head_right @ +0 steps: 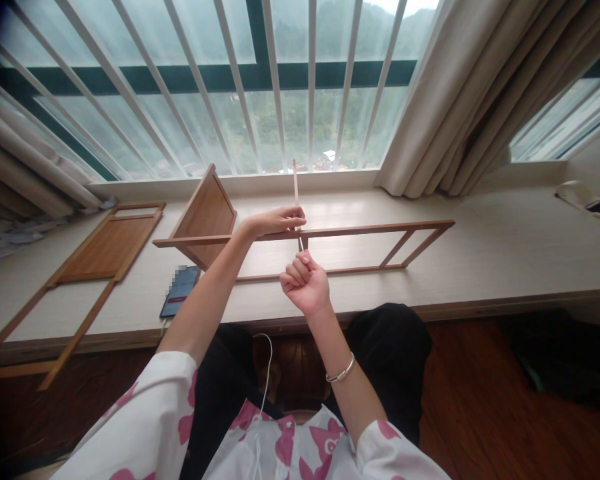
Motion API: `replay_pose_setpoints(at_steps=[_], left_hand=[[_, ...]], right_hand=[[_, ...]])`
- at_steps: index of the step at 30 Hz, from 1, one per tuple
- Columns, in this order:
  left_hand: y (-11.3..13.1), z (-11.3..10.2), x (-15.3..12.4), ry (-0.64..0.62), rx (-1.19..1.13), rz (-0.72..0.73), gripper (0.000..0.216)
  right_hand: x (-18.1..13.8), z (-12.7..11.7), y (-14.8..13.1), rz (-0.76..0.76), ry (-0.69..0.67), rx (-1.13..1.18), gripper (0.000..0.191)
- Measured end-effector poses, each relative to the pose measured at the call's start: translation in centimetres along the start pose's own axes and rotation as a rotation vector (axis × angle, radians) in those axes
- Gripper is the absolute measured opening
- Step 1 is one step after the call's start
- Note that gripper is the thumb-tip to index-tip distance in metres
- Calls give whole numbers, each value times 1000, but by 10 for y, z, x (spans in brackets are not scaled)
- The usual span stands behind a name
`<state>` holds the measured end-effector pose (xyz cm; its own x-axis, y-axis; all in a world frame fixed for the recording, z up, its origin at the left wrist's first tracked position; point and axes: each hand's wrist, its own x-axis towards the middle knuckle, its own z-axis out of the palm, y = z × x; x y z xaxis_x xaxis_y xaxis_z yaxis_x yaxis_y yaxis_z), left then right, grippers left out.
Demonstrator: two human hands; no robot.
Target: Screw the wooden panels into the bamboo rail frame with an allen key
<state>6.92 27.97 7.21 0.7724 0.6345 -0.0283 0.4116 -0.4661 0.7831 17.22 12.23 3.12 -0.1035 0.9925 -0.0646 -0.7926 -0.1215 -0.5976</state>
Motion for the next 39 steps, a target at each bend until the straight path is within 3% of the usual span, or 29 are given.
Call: replay_pose_setpoints(at_steps=[5,13,24,32,39], left_hand=[[0,0,-1,-25,26,46,39],[0,-1,-1,-47,31,30,38],[0,1,-2,-64,-5,-7,49],[-1,3,-2,-55,-43,6,42],[-4,3,0,-36,-12,15,42]], right_hand=[[0,12,7,-111,46,55,30],[0,14,9,-148,-38,180,29],[2,9,10,-146,71,77,31],[4,4,9,-76,34,22,31],[8,-4,14,-58,56,-237,44]])
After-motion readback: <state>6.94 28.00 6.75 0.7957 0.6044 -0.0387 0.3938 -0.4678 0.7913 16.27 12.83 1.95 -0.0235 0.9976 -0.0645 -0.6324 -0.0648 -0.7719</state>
